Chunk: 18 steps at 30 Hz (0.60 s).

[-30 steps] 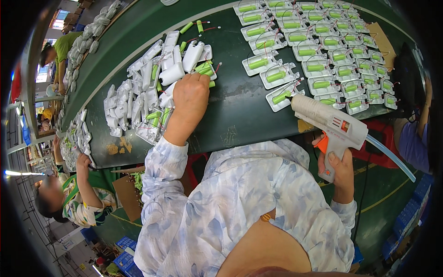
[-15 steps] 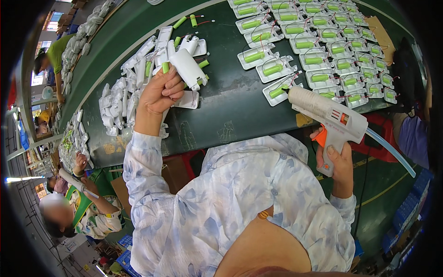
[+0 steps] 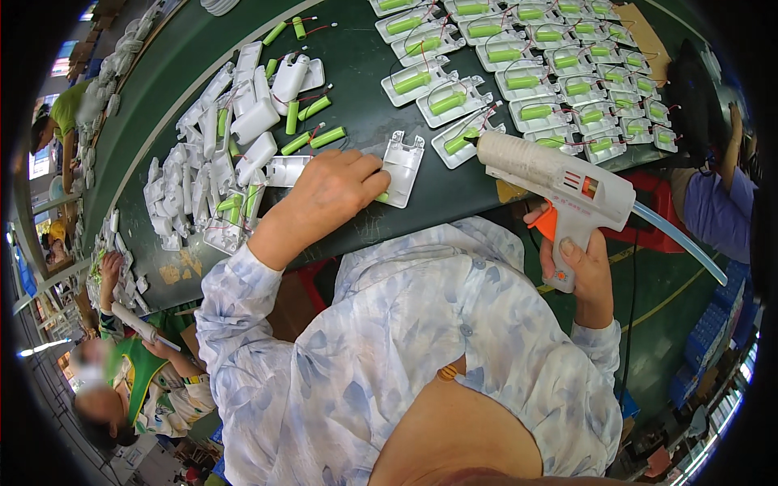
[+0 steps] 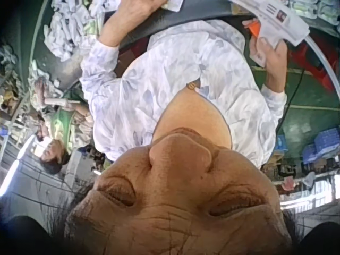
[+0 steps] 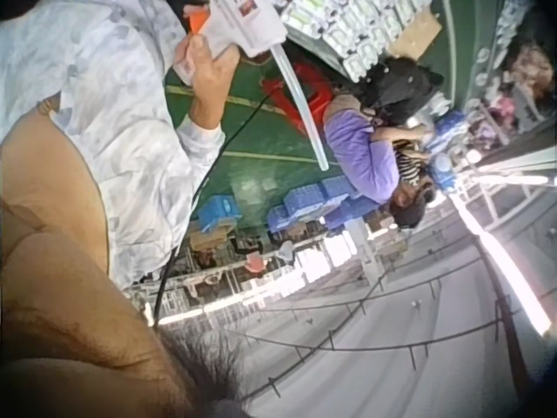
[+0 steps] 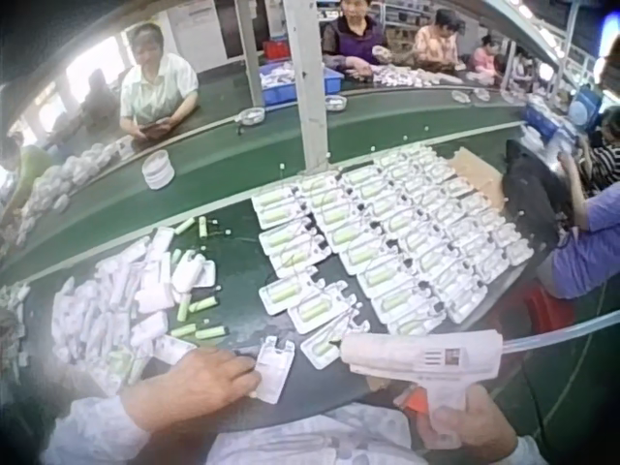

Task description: The person applies hot glue to battery casings using a hot glue gun, then assembles the glued batteries into plastic housings by hand.

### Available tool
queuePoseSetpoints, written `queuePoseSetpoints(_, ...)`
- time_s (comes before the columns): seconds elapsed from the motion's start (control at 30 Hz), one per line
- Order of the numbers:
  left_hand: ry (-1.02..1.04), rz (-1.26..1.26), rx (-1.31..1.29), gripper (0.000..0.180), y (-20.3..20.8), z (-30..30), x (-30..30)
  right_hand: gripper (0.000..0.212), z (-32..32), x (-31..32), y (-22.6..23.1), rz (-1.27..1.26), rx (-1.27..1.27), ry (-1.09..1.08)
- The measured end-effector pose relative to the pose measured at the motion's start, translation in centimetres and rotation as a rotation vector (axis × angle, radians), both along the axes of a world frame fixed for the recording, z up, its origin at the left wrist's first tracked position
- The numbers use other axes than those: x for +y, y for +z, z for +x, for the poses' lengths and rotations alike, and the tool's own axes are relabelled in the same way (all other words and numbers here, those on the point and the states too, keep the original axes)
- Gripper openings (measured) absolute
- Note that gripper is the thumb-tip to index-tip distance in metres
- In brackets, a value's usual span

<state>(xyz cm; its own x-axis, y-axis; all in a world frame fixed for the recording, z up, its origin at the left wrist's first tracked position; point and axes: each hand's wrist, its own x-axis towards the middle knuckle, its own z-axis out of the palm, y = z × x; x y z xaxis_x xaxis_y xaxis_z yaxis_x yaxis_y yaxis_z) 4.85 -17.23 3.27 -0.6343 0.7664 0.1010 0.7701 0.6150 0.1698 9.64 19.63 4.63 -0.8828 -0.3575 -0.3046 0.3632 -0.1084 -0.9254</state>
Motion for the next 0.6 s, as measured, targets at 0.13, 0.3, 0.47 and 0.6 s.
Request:
queuePoseSetpoints(0.13, 0.284, 0.296, -0.043, 0.022, -1.0, 1.3, -0.2, 0.057, -0.5, -0.6, 0.0, 0.007, 0.008, 0.075)
queuePoseSetpoints(0.3, 0.775, 0.768, -0.408, 0.020, -1.7, 3.7, 0.1, 0.051, -1.2, -1.7, 0.6, 0.042, -0.082, 0.311)
queuePoseSetpoints(0.47, 0.794, 0.808, -0.384, 0.021, -1.6, 4.7, 0.2, 0.052, -1.7, -2.6, 1.7, 0.200, -0.049, 0.452)
queuePoseSetpoints(0.6, 0.550, 0.594, 0.165, 0.030, -1.2, 4.4, 0.0, 0.053, -1.7, -3.3, 2.4, 0.310, -0.019, 0.492)
